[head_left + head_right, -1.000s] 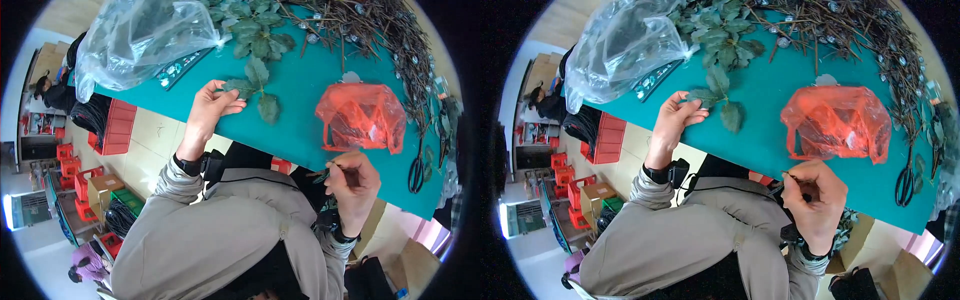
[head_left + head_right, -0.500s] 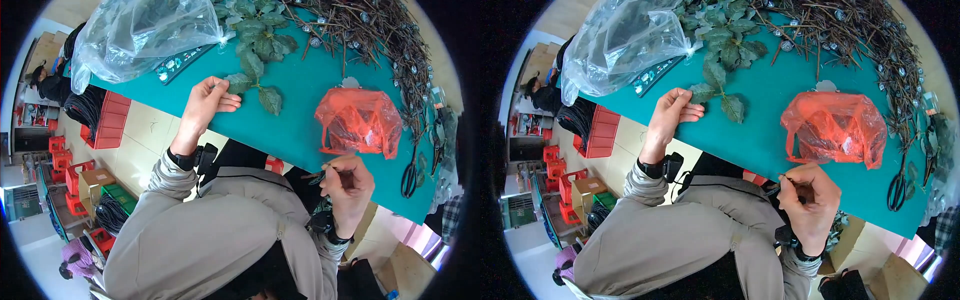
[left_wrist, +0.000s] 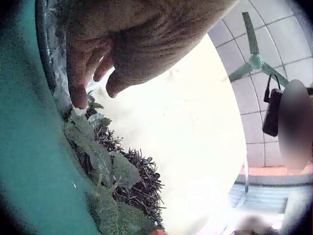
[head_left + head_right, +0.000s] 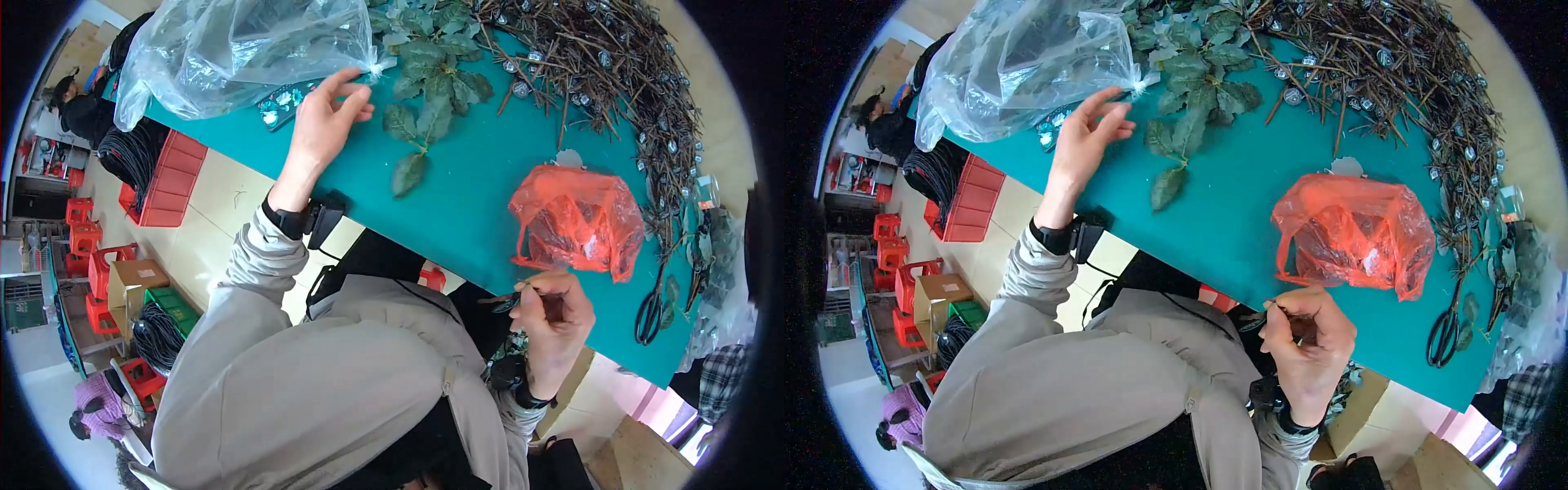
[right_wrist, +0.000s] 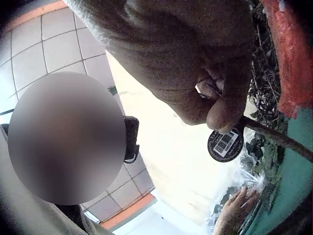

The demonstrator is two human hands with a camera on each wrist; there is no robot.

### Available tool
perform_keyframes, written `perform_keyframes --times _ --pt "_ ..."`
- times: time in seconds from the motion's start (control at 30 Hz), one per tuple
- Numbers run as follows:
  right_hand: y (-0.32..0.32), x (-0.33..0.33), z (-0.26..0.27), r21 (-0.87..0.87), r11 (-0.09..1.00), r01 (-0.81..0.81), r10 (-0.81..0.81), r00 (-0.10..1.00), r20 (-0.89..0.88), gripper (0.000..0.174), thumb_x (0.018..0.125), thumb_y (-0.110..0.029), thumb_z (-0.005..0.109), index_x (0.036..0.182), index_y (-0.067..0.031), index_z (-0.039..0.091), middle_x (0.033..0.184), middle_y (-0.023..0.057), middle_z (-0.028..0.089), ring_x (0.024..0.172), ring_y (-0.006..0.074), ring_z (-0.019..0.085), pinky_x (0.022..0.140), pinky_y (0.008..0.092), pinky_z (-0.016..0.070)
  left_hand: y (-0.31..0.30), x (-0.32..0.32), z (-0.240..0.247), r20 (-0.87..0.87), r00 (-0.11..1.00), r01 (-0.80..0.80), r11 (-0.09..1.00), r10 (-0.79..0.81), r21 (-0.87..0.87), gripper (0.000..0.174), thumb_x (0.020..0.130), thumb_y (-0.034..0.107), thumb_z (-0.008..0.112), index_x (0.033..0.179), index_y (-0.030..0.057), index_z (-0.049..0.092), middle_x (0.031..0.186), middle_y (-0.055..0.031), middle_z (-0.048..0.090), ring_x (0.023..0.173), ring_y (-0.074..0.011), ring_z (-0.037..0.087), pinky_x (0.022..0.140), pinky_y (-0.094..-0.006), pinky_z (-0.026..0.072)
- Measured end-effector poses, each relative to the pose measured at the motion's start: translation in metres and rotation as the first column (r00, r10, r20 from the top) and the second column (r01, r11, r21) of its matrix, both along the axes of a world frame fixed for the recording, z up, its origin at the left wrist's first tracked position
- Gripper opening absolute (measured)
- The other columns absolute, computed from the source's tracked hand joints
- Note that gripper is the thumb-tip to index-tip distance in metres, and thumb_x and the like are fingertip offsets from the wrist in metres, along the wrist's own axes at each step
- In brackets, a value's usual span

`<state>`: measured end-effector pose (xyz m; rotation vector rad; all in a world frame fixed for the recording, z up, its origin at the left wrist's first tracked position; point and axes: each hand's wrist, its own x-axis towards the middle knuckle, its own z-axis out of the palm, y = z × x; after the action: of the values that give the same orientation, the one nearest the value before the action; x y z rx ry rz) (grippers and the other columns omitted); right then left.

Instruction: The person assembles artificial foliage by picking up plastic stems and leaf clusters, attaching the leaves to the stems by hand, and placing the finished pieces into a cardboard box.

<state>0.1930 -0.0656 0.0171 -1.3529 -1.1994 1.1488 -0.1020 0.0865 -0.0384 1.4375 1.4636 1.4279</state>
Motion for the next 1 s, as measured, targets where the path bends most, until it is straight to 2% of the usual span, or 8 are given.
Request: perform_keyframes --times 0.03,0.13,0.17,0.27,0.53,0.7,0.8,1.0 --pt "0.0 0.0 -0.001 0.002 1.0 0.0 0.0 1.0 0.005 0.011 0.075 0.011 0.059 0.079 0.0029 0.052 0.076 0.0077 0.056 0.054 0.0088 0.055 0.043 0.0195 0.0449 -0.002 0.0 0.001 0.005 1.0 0.0 1.0 0.0 0.002 0.024 0.087 0.019 0.058 0.098 -0.0028 0.057 0.084 -0.0114 0.065 0.067 -0.0161 0.063 0.058 -0.0263 0.05" --pt "-0.001 0.001 -0.004 0.014 0.999 -0.031 0.03 1.0 0.008 0.006 0.08 0.006 0.056 0.081 0.0012 0.052 0.08 0.0083 0.058 0.054 0.0075 0.054 0.043 0.0186 0.0441 -0.022 0.004 0.01 -0.374 0.915 -0.139 0.989 0.151 0.059 0.028 0.084 0.025 0.061 0.093 -0.0015 0.06 0.085 -0.0121 0.062 0.074 -0.0226 0.062 0.063 -0.0324 0.0485" --pt "-0.001 0.001 -0.004 0.013 0.999 -0.033 0.032 0.999 0.013 0.006 0.08 0.006 0.056 0.081 0.0012 0.052 0.08 0.0083 0.058 0.054 0.0075 0.054 0.043 0.0186 0.0441 -0.029 0.006 0.011 -0.37 0.916 -0.141 0.988 0.153 0.058 0.028 0.084 0.025 0.061 0.093 -0.0015 0.06 0.085 -0.0121 0.062 0.074 -0.0226 0.062 0.063 -0.0324 0.0485" --pt "0.0 -0.001 -0.004 0.019 0.999 -0.025 0.025 1.0 0.014 0.007 0.079 0.007 0.055 0.081 0.0011 0.053 0.08 0.0083 0.058 0.054 0.0077 0.054 0.042 0.0186 0.0442 -0.052 0.012 0.012 -0.71 0.703 -0.075 0.991 -0.029 -0.114 0.033 0.081 0.033 0.064 0.087 0.0012 0.062 0.081 -0.0134 0.058 0.077 -0.0294 0.058 0.066 -0.0388 0.0457" --pt "0.002 -0.01 0.0 -0.026 1.0 -0.015 0.014 1.0 -0.017 0.009 0.076 0.009 0.06 0.079 0.0037 0.053 0.076 0.0087 0.057 0.055 0.0093 0.055 0.044 0.0198 0.0453 -0.055 0.047 0.004 -0.79 0.613 0.02 1.0 -0.004 0.01 0.031 0.077 0.035 0.066 0.08 0.004 0.063 0.079 -0.0133 0.056 0.078 -0.0301 0.055 0.068 -0.0402 0.0444" --pt "-0.002 -0.006 -0.005 0.025 0.999 -0.019 0.019 1.0 0.015 0.007 0.078 0.007 0.055 0.08 0.0014 0.053 0.079 0.0086 0.06 0.051 0.0072 0.054 0.042 0.0185 0.0443 -0.047 0.042 0.003 -0.66 0.747 0.065 0.997 -0.082 -0.051 0.026 0.077 0.029 0.067 0.077 0.0031 0.064 0.073 -0.0113 0.058 0.07 -0.0246 0.056 0.064 -0.0359 0.0449" --pt "-0.001 -0.01 -0.002 -0.047 0.999 0.013 -0.014 1.0 -0.022 0.009 0.076 0.011 0.058 0.078 0.0039 0.053 0.077 0.0091 0.057 0.055 0.0095 0.055 0.044 0.0199 0.0453 -0.044 0.034 0.011 -0.229 0.942 0.153 0.923 -0.244 -0.353 0.023 0.078 0.024 0.067 0.074 0.0008 0.064 0.064 -0.0062 0.059 0.058 -0.014 0.054 0.056 -0.0288 0.0427" --pt "0.001 -0.013 -0.006 0.01 0.999 -0.044 0.043 0.999 0.013 0.007 0.079 0.008 0.055 0.08 0.0017 0.053 0.079 0.0088 0.059 0.051 0.0074 0.054 0.042 0.0189 0.0437 -0.042 0.027 0.017 0.084 0.953 0.3 0.865 -0.291 -0.402 0.021 0.082 0.02 0.065 0.069 0.0035 0.062 0.062 0.0033 0.057 0.059 -0.0026 0.049 0.055 -0.02 0.0368"
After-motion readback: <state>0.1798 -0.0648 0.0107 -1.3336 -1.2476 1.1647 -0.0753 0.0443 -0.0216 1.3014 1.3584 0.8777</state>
